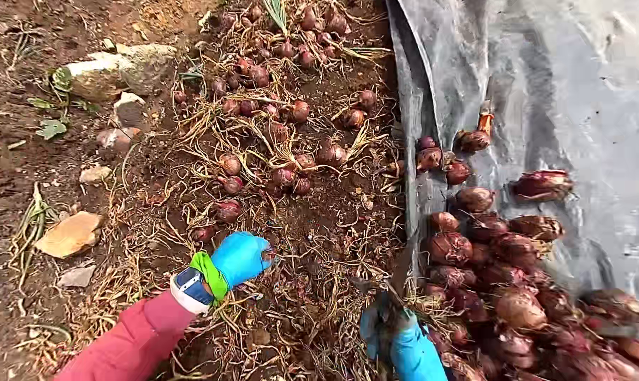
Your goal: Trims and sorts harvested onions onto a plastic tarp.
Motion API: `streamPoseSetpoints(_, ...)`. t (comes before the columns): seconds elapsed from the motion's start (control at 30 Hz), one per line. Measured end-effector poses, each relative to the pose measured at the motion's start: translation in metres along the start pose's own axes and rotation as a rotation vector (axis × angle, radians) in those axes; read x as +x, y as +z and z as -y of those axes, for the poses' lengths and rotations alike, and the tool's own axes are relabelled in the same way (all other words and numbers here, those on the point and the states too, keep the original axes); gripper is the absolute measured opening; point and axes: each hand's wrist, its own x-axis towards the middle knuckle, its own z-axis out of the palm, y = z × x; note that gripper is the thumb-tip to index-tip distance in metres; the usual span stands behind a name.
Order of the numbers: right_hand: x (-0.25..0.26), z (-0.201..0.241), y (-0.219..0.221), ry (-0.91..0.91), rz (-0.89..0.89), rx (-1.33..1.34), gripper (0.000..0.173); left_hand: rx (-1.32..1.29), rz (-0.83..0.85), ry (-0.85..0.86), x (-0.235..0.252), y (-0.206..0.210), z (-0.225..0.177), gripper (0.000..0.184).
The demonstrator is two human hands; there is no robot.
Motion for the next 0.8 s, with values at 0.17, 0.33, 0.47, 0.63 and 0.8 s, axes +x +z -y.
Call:
streamPoseSetpoints(0.17,0.032,-0.049,0.083,0.646,0.455,-0.713,0.091,-0.085,-0.258,-0.562,0.091,0.005,0.114,0.071)
streamPoseSetpoints(0.33,0.014,-0.059,0.100,0.522,0.163,0.194,0.056,-0.116,-0.095,-0.549,0.098,0.009,0.117,0.083)
streamPoseSetpoints(0.47,0.026,-0.061,0.119,0.374,0.159,0.537,0.086,-0.350,-0.101,-0.106,0.039,0.000,0.057,0.070)
streamPoseSetpoints(0.63,0.024,-0.020,0.112,0.008,0.038,0.483,0.089,-0.244,0.268,0.189,-0.021,0.004,-0.035,0.081)
streamPoseSetpoints(0.8,-0.004,-0.018,0.056,0.184,0.085,0.223,0.079,0.034,0.124,0.053,-0.018,-0.003,-0.052,0.073)
